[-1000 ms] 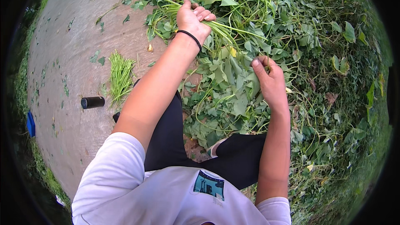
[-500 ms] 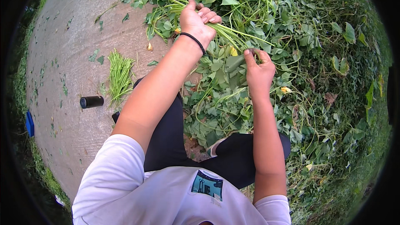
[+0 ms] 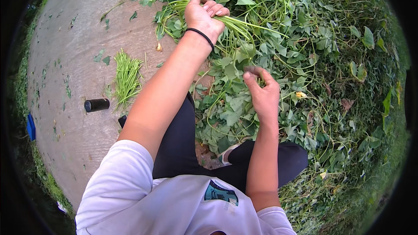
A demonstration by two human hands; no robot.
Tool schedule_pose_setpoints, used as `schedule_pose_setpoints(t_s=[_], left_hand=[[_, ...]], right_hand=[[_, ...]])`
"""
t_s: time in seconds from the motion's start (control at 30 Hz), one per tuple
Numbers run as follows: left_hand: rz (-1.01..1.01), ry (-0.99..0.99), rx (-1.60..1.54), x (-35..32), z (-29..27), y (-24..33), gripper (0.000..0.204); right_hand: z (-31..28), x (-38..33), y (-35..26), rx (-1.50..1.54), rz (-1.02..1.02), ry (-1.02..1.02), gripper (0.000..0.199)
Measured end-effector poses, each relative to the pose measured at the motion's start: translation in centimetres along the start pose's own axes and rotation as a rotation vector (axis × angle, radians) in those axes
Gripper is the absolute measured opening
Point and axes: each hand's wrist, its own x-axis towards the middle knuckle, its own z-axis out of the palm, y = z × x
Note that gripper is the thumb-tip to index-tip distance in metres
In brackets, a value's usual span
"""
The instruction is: The person sits on the ground and sorts through a pile of leafy green vegetables, picking up stems, removing leaves, and bundling them into neat bunches. The person repeatedly handles the greens, separating usable stems from foliage and placing the sorted bundles aside.
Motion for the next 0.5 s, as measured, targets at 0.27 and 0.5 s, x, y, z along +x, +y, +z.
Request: schedule_pose_setpoints(t_s=[0.27,0.5], left_hand=[[-0.015,-0.012,0.031,-0.8,0.2,-0.5,0.041],[-0.016,-0.025,-0.061,-0.4,0.3,0.3,0.042]], right_hand=[[5.2,2.0,2.3,-0.650,-0.287,0.431,0.021],[4.7,1.8,3.7,-0.264,-0.357,0.406,0.011]])
